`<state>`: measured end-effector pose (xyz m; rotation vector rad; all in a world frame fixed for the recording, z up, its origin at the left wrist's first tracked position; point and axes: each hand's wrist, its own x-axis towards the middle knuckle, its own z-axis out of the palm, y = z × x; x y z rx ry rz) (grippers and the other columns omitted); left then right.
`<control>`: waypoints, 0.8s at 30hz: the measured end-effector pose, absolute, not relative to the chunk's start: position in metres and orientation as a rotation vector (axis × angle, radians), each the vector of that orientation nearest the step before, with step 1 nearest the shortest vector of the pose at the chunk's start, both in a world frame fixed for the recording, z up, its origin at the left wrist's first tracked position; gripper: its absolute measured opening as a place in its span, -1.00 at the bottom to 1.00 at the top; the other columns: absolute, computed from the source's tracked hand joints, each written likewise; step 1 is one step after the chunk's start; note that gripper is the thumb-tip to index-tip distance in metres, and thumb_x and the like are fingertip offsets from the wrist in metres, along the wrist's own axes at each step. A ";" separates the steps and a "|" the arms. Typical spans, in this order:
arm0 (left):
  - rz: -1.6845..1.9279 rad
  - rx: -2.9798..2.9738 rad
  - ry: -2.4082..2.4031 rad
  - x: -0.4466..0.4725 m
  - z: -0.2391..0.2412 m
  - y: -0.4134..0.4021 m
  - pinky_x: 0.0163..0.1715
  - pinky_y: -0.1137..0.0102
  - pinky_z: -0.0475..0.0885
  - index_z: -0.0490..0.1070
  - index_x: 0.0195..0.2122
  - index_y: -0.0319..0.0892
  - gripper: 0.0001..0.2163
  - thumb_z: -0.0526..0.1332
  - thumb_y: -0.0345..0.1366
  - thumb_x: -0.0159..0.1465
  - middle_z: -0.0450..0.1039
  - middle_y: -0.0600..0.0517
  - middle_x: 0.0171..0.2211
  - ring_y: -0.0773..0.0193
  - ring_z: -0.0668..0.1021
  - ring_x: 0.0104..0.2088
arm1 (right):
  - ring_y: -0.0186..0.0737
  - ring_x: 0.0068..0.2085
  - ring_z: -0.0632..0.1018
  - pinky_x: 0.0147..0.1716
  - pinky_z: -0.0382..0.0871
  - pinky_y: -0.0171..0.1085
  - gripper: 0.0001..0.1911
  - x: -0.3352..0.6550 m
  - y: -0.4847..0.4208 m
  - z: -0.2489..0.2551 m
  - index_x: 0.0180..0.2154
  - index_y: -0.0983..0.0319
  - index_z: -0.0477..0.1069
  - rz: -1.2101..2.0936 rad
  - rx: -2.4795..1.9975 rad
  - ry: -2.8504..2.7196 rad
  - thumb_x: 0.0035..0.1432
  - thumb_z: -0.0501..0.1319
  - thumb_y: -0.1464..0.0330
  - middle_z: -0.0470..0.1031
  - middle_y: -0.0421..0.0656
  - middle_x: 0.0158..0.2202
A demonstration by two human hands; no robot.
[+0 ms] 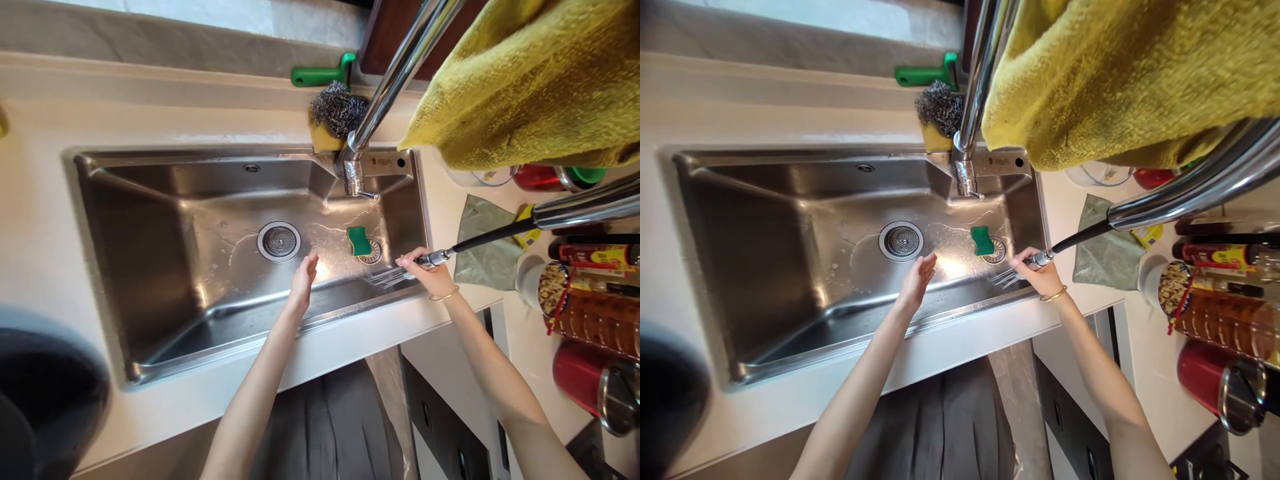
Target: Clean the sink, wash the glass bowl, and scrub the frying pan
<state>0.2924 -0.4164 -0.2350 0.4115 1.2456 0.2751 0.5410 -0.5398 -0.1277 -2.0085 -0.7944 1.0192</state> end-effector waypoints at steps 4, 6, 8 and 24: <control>0.361 0.369 1.290 0.279 -0.226 -0.412 0.25 0.33 0.10 0.38 0.09 -0.19 -0.59 -0.08 -0.18 0.35 0.20 -0.07 0.25 0.28 0.25 0.26 | -0.17 -0.21 0.60 -0.07 0.48 -0.11 -0.77 0.506 -0.530 -0.125 -0.46 0.18 0.37 1.134 -1.815 -0.745 0.05 0.32 0.20 0.52 -0.21 -0.41; 0.405 0.337 1.319 0.270 -0.223 -0.410 0.25 0.34 0.10 0.40 0.06 -0.19 -0.61 -0.07 -0.19 0.35 0.22 -0.07 0.24 0.28 0.26 0.25 | -0.18 -0.20 0.60 -0.08 0.48 -0.13 -0.79 0.493 -0.524 -0.126 -0.46 0.17 0.37 1.120 -1.764 -0.736 0.07 0.31 0.21 0.53 -0.21 -0.40; 0.442 0.299 1.343 0.262 -0.222 -0.409 0.25 0.34 0.10 0.42 0.03 -0.19 -0.62 -0.06 -0.21 0.34 0.25 -0.07 0.23 0.30 0.28 0.24 | -0.19 -0.21 0.60 -0.10 0.48 -0.14 -0.79 0.482 -0.518 -0.129 -0.46 0.17 0.37 1.083 -1.751 -0.732 0.08 0.31 0.22 0.53 -0.21 -0.39; 0.332 0.332 1.282 0.244 -0.227 -0.428 0.25 0.32 0.12 0.35 0.12 -0.21 -0.57 -0.10 -0.20 0.34 0.20 -0.10 0.25 0.26 0.26 0.26 | -0.20 -0.25 0.59 -0.13 0.49 -0.14 -0.79 0.442 -0.514 -0.127 -0.45 0.15 0.33 1.078 -1.710 -0.701 0.11 0.27 0.21 0.55 -0.20 -0.39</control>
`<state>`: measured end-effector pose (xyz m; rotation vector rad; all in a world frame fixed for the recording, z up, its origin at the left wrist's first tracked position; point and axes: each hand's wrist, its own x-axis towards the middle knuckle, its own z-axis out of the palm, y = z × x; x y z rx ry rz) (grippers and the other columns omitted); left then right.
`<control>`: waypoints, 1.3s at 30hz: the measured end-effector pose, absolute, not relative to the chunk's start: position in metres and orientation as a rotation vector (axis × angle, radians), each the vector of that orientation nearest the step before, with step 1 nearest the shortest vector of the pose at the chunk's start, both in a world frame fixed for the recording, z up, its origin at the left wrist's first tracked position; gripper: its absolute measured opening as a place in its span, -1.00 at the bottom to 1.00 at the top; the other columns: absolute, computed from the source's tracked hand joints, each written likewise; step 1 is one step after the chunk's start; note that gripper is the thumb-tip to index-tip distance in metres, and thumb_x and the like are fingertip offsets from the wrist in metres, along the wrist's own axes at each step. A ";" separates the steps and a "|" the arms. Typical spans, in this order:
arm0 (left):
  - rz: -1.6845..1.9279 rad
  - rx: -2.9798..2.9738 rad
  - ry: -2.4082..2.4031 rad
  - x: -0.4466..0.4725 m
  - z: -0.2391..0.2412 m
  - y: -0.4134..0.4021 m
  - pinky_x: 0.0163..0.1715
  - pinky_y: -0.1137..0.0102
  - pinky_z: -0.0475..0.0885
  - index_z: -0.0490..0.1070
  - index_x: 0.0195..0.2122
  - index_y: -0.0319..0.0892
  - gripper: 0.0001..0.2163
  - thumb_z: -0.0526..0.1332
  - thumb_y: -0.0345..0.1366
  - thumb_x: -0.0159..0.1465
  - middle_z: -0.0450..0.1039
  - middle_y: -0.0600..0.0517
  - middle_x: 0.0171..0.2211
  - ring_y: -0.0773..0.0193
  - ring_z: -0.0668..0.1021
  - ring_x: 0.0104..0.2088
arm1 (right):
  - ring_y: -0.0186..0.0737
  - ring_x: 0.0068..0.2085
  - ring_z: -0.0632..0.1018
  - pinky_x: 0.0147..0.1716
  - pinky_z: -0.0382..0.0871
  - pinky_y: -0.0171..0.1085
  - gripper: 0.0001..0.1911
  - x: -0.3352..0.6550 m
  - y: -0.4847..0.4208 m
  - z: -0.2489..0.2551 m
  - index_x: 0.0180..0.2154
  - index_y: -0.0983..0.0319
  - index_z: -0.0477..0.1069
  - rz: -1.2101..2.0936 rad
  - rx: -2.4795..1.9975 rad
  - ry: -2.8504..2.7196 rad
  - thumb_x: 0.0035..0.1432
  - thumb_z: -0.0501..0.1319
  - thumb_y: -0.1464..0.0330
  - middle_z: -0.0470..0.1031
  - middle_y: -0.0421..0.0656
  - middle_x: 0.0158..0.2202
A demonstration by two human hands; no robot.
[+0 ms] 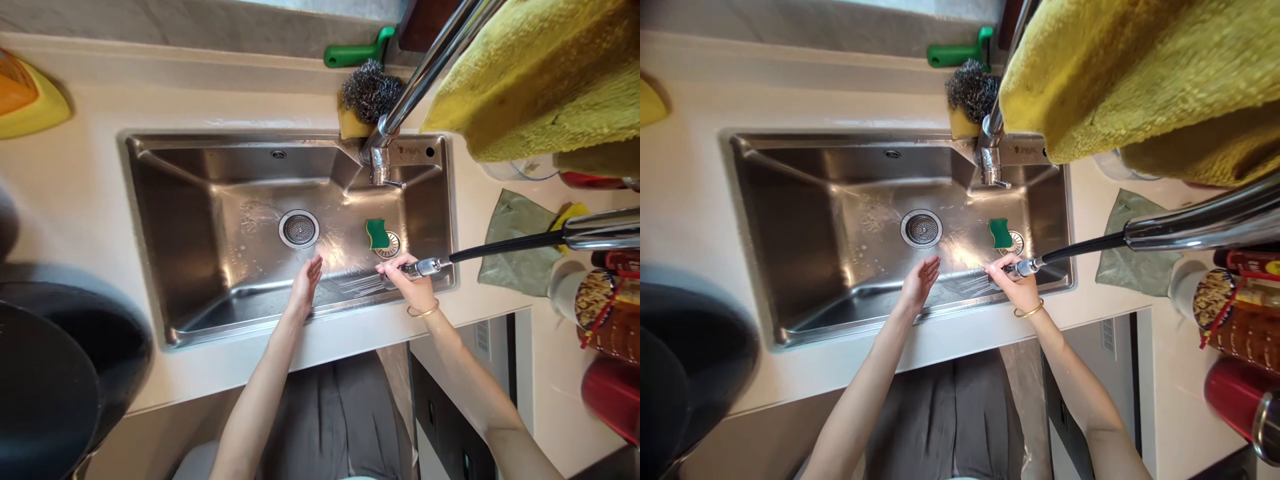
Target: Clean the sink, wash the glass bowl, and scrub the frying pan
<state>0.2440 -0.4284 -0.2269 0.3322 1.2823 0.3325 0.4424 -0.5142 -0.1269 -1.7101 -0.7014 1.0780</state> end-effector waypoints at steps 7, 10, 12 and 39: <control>0.034 0.637 1.025 0.230 -0.228 -0.444 0.28 0.19 0.04 0.51 -0.05 -0.14 -0.65 0.09 -0.11 0.26 0.32 -0.06 0.17 0.09 0.30 0.24 | -0.21 -0.28 0.58 -0.16 0.49 -0.16 -0.76 0.412 -0.502 -0.129 -0.44 0.15 0.31 1.069 -1.643 -0.634 0.09 0.27 0.17 0.53 -0.19 -0.40; -0.132 0.876 1.019 0.221 -0.229 -0.449 0.27 0.18 0.04 0.55 -0.15 -0.08 -0.72 0.17 -0.11 0.19 0.39 -0.03 0.12 0.05 0.34 0.21 | -0.23 -0.30 0.57 -0.15 0.48 -0.16 -0.76 0.394 -0.496 -0.130 -0.43 0.15 0.33 1.039 -1.659 -0.626 0.09 0.27 0.15 0.52 -0.19 -0.40; -0.275 1.044 1.110 0.212 -0.230 -0.451 0.27 0.19 0.02 0.56 -0.24 -0.05 -0.76 0.22 -0.10 0.14 0.43 -0.04 0.08 0.02 0.34 0.20 | -0.24 -0.32 0.55 -0.17 0.47 -0.17 -0.76 0.386 -0.496 -0.131 -0.44 0.16 0.34 1.020 -1.674 -0.631 0.10 0.26 0.15 0.51 -0.19 -0.41; -0.359 1.035 0.905 0.266 -0.216 -0.468 0.30 0.24 -0.17 0.54 -0.20 -0.04 -0.63 0.33 -0.01 0.00 0.25 -0.06 0.19 0.07 0.18 0.29 | -0.21 -0.21 0.55 -0.07 0.39 -0.16 -0.83 0.558 -0.509 -0.148 -0.40 0.14 0.40 0.663 -1.952 -1.046 0.07 0.28 0.19 0.53 -0.19 -0.32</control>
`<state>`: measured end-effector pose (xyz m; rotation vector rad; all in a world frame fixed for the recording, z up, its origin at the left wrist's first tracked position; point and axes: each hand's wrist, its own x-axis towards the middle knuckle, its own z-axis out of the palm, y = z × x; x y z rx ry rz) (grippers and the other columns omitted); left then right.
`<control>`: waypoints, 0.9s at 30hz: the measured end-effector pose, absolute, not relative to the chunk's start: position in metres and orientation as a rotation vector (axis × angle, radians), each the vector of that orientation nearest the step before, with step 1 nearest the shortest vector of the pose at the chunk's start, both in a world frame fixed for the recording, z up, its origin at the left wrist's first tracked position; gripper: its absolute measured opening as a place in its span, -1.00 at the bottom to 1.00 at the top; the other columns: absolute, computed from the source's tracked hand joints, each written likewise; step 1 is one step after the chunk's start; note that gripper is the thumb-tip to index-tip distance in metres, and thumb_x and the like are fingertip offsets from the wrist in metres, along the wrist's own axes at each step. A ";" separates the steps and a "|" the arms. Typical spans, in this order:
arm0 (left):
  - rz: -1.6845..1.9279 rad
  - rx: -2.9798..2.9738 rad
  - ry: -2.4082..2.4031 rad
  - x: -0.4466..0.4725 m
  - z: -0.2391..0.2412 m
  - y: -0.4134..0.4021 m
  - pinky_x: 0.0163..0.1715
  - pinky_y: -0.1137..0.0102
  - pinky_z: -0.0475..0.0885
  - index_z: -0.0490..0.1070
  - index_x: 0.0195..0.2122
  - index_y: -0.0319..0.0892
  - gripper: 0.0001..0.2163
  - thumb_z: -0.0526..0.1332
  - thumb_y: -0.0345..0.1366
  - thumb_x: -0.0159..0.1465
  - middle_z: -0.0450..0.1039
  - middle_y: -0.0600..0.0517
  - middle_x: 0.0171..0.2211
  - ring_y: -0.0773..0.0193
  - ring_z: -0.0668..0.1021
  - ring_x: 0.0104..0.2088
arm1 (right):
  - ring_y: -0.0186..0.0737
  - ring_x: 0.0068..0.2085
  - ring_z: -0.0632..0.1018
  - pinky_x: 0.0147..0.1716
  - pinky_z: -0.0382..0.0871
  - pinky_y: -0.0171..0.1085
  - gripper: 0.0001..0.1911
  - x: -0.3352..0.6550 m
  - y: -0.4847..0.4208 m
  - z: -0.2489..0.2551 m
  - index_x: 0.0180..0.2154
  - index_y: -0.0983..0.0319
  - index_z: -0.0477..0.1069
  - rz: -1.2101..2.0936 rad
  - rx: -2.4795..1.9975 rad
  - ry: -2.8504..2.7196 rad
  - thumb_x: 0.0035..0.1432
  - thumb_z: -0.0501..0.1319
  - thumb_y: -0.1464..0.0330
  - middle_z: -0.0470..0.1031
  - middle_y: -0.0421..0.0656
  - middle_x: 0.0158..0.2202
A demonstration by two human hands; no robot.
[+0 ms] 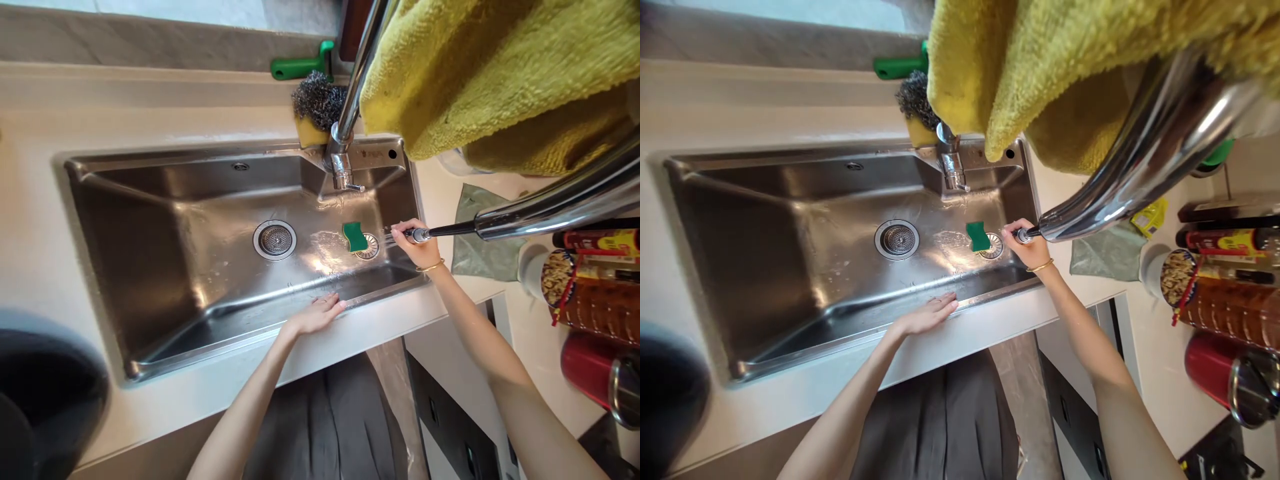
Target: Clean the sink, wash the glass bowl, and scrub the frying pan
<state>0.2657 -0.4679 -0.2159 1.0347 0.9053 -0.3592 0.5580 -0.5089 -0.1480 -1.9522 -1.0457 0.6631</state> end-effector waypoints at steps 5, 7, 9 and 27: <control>-0.266 1.080 0.914 0.274 -0.222 -0.481 0.29 0.22 -0.11 0.54 -0.22 0.00 -0.62 0.34 0.03 -0.03 0.35 -0.05 0.13 0.04 0.26 0.25 | -0.21 -0.17 0.56 -0.01 0.40 -0.15 -0.80 0.530 -0.468 -0.164 -0.45 0.14 0.37 0.686 -1.764 -0.975 0.06 0.29 0.19 0.51 -0.21 -0.35; -0.236 1.140 0.992 0.263 -0.226 -0.482 0.29 0.18 -0.12 0.53 -0.24 0.01 -0.61 0.33 0.08 -0.05 0.39 -0.05 0.10 0.00 0.28 0.24 | -0.21 -0.17 0.57 0.00 0.41 -0.14 -0.80 0.509 -0.456 -0.168 -0.46 0.14 0.35 0.696 -1.709 -0.938 0.07 0.28 0.19 0.51 -0.21 -0.35; -0.216 1.145 1.105 0.248 -0.228 -0.478 0.29 0.14 -0.14 0.53 -0.31 -0.01 -0.62 0.34 0.10 -0.07 0.42 -0.06 0.08 -0.06 0.26 0.24 | -0.21 -0.17 0.57 0.01 0.41 -0.12 -0.79 0.484 -0.449 -0.169 -0.45 0.14 0.34 0.737 -1.644 -0.899 0.09 0.27 0.19 0.51 -0.21 -0.37; 0.037 0.588 1.331 0.276 -0.264 -0.417 0.09 0.23 0.32 0.27 0.15 -0.35 -0.39 -0.38 -0.14 0.35 0.29 -0.22 0.19 0.20 0.51 0.02 | -0.20 -0.23 0.60 -0.03 0.44 -0.12 -0.80 0.406 -0.477 -0.145 -0.43 0.15 0.33 0.910 -1.545 -0.628 0.09 0.28 0.21 0.54 -0.21 -0.39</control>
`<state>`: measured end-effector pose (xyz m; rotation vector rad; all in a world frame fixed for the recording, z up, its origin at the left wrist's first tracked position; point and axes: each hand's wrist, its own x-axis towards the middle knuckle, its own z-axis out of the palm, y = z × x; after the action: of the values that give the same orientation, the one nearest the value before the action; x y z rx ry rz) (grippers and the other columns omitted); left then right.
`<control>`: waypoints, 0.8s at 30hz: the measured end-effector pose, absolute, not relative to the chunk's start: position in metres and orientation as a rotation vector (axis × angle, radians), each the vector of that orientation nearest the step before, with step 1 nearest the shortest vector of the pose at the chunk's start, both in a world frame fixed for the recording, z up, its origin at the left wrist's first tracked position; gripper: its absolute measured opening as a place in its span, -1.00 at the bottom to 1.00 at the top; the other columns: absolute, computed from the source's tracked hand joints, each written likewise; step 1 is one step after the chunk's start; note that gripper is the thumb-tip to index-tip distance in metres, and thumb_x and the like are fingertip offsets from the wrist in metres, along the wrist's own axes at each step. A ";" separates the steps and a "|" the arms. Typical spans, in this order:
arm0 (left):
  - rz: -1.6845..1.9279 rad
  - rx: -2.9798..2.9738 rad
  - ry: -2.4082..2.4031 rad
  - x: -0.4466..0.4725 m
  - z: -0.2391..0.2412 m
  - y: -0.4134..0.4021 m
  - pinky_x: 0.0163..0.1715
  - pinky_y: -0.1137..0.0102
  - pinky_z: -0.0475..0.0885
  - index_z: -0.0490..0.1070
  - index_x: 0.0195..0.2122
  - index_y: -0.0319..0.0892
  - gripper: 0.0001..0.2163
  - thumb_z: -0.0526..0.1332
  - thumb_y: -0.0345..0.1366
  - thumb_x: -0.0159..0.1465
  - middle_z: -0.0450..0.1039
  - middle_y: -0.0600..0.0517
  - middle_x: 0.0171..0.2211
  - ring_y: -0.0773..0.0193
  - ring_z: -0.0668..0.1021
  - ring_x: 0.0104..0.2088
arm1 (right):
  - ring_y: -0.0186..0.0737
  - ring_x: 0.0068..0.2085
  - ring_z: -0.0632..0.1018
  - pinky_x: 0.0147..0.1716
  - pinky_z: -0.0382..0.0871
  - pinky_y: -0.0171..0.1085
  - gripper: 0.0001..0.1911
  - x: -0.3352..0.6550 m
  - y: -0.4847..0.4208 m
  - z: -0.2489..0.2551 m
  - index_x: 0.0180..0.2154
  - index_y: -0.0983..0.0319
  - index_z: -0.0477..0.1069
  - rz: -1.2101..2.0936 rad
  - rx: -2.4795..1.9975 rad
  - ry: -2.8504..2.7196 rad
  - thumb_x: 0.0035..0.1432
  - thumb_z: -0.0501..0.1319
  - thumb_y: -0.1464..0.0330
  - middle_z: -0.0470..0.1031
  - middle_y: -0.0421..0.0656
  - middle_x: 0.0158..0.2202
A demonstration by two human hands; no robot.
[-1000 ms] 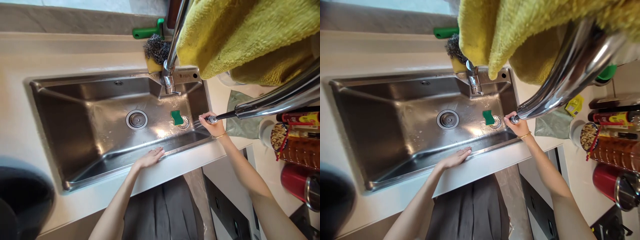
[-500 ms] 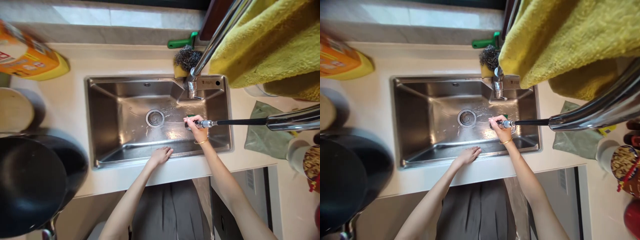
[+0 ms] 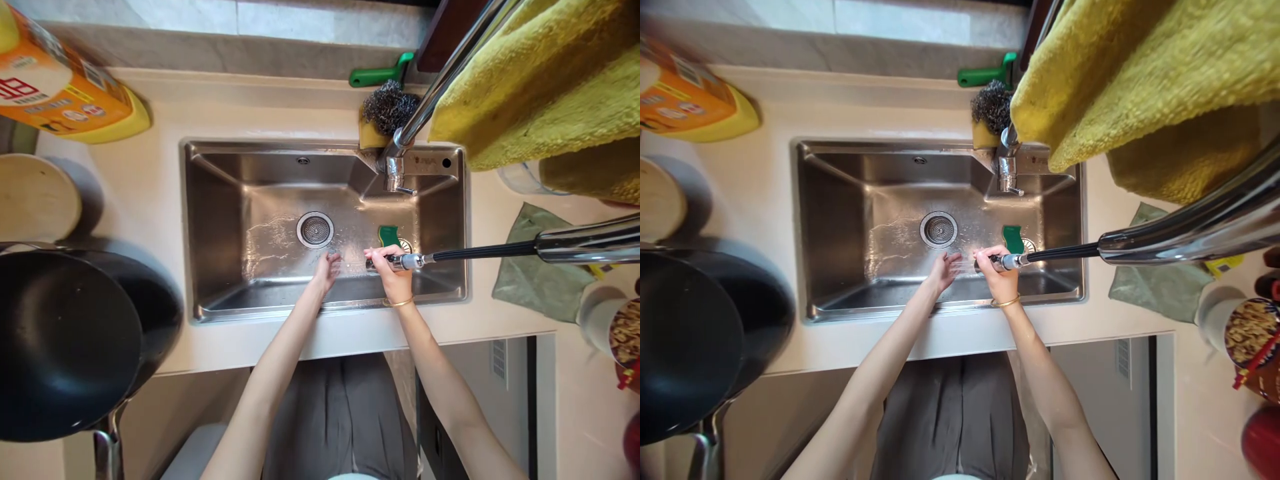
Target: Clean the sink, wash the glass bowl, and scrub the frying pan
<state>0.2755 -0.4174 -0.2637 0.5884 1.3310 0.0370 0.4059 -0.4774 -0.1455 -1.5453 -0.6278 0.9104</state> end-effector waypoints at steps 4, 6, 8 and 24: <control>-0.044 0.800 1.252 0.268 -0.252 -0.429 0.16 0.27 0.22 0.40 0.04 -0.33 -0.48 -0.18 -0.11 0.34 0.38 -0.17 0.12 0.16 0.43 0.13 | -0.23 -0.26 0.59 -0.08 0.44 -0.14 -0.82 0.411 -0.489 -0.146 -0.42 0.17 0.35 0.949 -1.604 -0.667 0.10 0.27 0.23 0.54 -0.20 -0.38; -0.099 0.918 1.232 0.253 -0.241 -0.434 0.21 0.25 0.13 0.47 -0.05 -0.31 -0.53 -0.06 -0.08 0.31 0.38 -0.16 0.12 0.11 0.37 0.18 | -0.24 -0.27 0.58 -0.10 0.44 -0.16 -0.82 0.416 -0.496 -0.145 -0.42 0.18 0.36 0.956 -1.643 -0.683 0.10 0.27 0.23 0.54 -0.20 -0.39; -0.158 1.011 1.229 0.236 -0.229 -0.438 0.23 0.20 0.09 0.51 -0.11 -0.27 -0.55 0.02 -0.02 0.27 0.39 -0.16 0.11 0.03 0.34 0.20 | -0.25 -0.30 0.57 -0.13 0.45 -0.17 -0.82 0.419 -0.503 -0.142 -0.43 0.18 0.37 0.982 -1.662 -0.684 0.09 0.28 0.23 0.53 -0.20 -0.40; -0.595 2.062 1.431 0.129 -0.161 -0.487 0.24 0.00 0.02 0.24 0.22 -0.23 -0.46 -0.14 -0.04 0.34 0.19 -0.17 0.25 -0.03 0.19 0.28 | -0.26 -0.34 0.57 -0.20 0.46 -0.19 -0.83 0.369 -0.487 -0.132 -0.43 0.20 0.34 0.955 -1.578 -0.495 0.08 0.29 0.28 0.53 -0.20 -0.42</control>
<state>0.1292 -0.4866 -0.1611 2.0625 1.4307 -0.5947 0.3691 -0.4874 -0.1315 -1.5776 -0.4948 0.9545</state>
